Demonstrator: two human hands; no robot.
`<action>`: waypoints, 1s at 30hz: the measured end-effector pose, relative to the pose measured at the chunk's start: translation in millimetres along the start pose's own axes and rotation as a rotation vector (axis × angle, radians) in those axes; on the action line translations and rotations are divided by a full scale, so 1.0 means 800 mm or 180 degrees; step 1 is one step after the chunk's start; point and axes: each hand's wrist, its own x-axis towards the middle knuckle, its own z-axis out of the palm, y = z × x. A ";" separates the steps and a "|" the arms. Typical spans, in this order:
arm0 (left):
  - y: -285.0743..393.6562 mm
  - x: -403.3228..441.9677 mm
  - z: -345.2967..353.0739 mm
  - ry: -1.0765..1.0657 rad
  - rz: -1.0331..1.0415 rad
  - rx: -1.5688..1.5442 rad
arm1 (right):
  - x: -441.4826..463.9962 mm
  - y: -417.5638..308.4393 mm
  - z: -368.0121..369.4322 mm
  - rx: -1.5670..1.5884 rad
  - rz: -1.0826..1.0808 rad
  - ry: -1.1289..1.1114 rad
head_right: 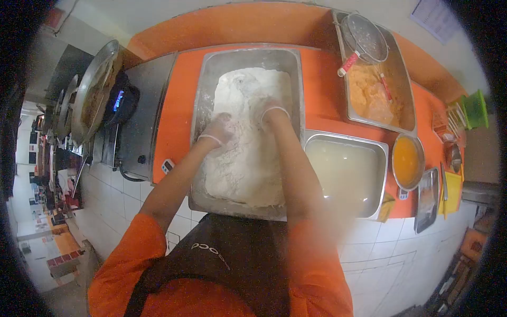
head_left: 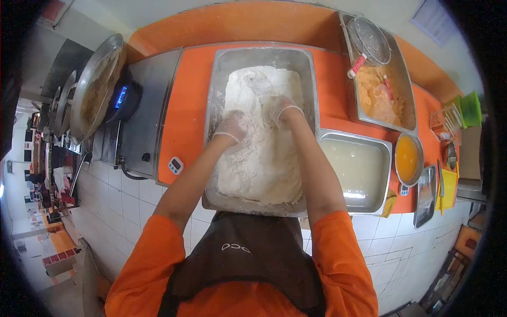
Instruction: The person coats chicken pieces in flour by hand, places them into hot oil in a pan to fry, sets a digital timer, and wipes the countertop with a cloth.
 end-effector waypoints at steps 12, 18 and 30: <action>-0.012 0.068 -0.011 0.0092 0.0158 -0.0146 | -0.039 -0.044 -0.038 0.1543 0.0561 -0.0028; 0.014 0.070 -0.019 -0.0219 0.0335 0.0730 | -0.074 -0.096 -0.100 0.1062 0.0553 -0.0203; 0.030 0.171 -0.048 -0.0020 -0.0174 -0.0172 | -0.082 -0.054 -0.064 0.1098 0.1188 0.0366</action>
